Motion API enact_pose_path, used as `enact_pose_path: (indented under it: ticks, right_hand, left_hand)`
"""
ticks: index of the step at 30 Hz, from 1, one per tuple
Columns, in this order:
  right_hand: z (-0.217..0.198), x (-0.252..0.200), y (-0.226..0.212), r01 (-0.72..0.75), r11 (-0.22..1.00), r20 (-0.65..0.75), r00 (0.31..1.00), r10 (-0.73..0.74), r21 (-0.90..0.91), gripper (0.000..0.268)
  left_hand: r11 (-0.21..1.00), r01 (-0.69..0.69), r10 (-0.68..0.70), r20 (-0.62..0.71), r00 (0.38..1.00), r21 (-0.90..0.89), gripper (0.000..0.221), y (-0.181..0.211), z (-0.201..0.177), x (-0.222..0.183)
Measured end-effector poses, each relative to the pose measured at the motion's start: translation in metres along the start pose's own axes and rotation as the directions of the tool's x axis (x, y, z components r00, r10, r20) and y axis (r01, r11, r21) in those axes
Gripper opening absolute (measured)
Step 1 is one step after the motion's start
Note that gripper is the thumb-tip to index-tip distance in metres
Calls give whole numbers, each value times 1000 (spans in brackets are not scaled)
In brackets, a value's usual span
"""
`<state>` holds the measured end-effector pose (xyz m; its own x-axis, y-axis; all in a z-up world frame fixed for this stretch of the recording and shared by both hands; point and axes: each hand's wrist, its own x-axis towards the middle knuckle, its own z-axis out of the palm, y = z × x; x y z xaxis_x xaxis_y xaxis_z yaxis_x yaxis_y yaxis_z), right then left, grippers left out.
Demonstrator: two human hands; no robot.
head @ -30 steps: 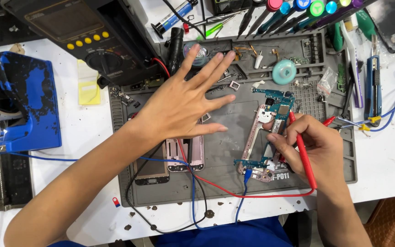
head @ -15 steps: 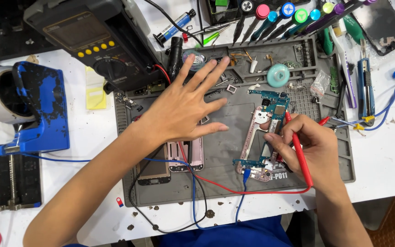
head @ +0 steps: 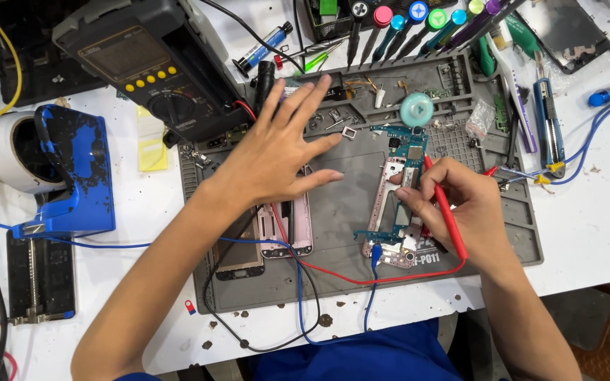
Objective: Testing internal phone components with a multimeter and screwing the motherboard into the frame.
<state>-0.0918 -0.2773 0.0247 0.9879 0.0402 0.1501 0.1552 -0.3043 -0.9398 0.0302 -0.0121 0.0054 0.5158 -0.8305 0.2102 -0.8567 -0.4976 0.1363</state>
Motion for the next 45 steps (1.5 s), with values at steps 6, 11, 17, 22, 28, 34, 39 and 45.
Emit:
enact_pose_path:
  ticks: [6, 11, 17, 22, 28, 34, 39, 45]
  right_hand:
    - [-4, -3, 7, 71, 997, -19, 997, -71, 18, 28]
    - [-7, -11, 7, 192, 981, -187, 963, -193, -23, 29]
    - [-8, -15, 8, 246, 967, -288, 924, -253, -62, 34]
    - [-7, -15, 9, 278, 956, -282, 914, -293, -93, 35]
    - [-7, -13, 8, 272, 959, -297, 912, -284, -81, 35]
    - [-4, -12, 9, 270, 955, -233, 928, -292, -124, 34]
    - [-4, -10, 13, 202, 975, -167, 962, -216, -93, 30]
    - [-2, -11, 12, 214, 976, -217, 951, -219, -45, 29]
  left_hand:
    - [996, -30, 44, -163, 986, 85, 24, 12, 25, 9]
    - [993, -98, 93, -74, 993, -62, 59, 48, 52, 47]
    - [1000, -14, 14, -106, 994, 4, 45, 74, 63, 61]
    - [996, 18, -24, -61, 998, -92, 75, 66, 59, 58]
    - [999, 37, -36, 35, 999, -19, 76, 49, 36, 38]
    - [988, 141, -149, -156, 976, -62, 60, 38, 25, 4]
    - [985, 160, -172, -256, 951, -69, 42, 39, 29, 3]
    - [966, 91, -173, -345, 923, -242, 18, 52, 16, -8]
